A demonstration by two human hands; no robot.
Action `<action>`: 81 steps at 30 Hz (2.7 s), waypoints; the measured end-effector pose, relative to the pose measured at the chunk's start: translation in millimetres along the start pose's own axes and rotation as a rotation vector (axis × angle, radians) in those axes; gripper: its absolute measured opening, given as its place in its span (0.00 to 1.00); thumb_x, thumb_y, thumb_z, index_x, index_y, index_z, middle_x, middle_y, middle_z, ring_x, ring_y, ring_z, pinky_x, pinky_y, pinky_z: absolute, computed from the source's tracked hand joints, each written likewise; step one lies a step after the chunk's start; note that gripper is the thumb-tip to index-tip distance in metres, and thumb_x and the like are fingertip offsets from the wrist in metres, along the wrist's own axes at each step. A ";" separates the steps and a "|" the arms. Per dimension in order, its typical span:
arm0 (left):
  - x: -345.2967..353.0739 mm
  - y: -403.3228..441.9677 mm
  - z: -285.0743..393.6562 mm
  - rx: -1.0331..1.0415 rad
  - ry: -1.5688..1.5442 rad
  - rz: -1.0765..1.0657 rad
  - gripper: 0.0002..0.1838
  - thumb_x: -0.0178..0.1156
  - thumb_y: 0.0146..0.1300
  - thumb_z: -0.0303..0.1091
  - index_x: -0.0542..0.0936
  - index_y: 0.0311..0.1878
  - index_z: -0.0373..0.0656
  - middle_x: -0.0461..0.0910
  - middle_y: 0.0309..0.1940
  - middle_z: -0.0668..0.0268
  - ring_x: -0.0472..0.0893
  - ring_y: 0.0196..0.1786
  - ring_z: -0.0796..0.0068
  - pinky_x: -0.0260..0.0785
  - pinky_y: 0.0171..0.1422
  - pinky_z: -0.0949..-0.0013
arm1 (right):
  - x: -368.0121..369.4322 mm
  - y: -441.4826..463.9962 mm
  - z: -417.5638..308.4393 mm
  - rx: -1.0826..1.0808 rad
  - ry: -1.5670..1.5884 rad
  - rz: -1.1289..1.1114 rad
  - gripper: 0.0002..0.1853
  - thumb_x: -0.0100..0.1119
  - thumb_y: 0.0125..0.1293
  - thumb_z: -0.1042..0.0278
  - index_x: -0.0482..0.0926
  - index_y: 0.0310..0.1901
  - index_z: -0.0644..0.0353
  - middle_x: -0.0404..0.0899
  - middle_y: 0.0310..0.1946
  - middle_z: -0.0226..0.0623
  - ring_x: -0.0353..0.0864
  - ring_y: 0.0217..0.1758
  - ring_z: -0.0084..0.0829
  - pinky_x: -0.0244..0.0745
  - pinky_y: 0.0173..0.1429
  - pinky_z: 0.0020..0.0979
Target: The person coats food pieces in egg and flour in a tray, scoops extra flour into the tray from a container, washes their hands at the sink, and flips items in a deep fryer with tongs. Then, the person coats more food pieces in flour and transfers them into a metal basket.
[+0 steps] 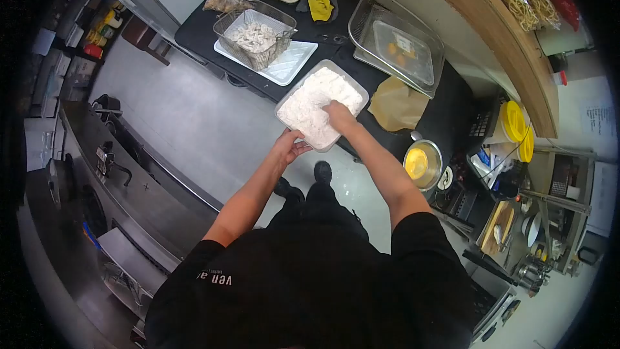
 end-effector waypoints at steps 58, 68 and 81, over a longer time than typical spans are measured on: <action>-85.0 -283.4 113.4 0.818 0.134 0.621 0.17 0.58 0.61 0.31 0.72 0.53 0.38 0.80 0.40 0.67 0.77 0.34 0.83 0.70 0.37 0.80 | -95.3 37.5 19.9 -0.188 0.461 -0.074 0.16 0.59 0.50 0.75 0.80 0.43 0.61 0.80 0.36 0.50 0.80 0.40 0.43 0.72 0.47 0.33; -179.2 -258.2 83.7 0.654 0.061 0.511 0.17 0.61 0.59 0.30 0.73 0.51 0.39 0.81 0.38 0.66 0.76 0.29 0.85 0.68 0.32 0.82 | -175.9 28.6 -49.4 -0.117 0.522 -0.101 0.14 0.56 0.53 0.81 0.80 0.42 0.67 0.82 0.32 0.30 0.76 0.34 0.19 0.73 0.42 0.24; -201.5 -244.2 64.2 0.473 0.172 0.498 0.14 0.59 0.59 0.27 0.73 0.49 0.38 0.82 0.37 0.65 0.74 0.29 0.83 0.67 0.34 0.78 | -207.1 246.7 -118.4 -0.175 0.181 0.221 0.15 0.59 0.47 0.72 0.81 0.39 0.64 0.81 0.25 0.41 0.80 0.29 0.30 0.74 0.36 0.30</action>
Point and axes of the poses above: each hand's wrist, its own y-axis towards the middle knuckle, its own x-axis out of the palm, z = x × y, the point moved 5 cm from there along y, towards the middle knuckle
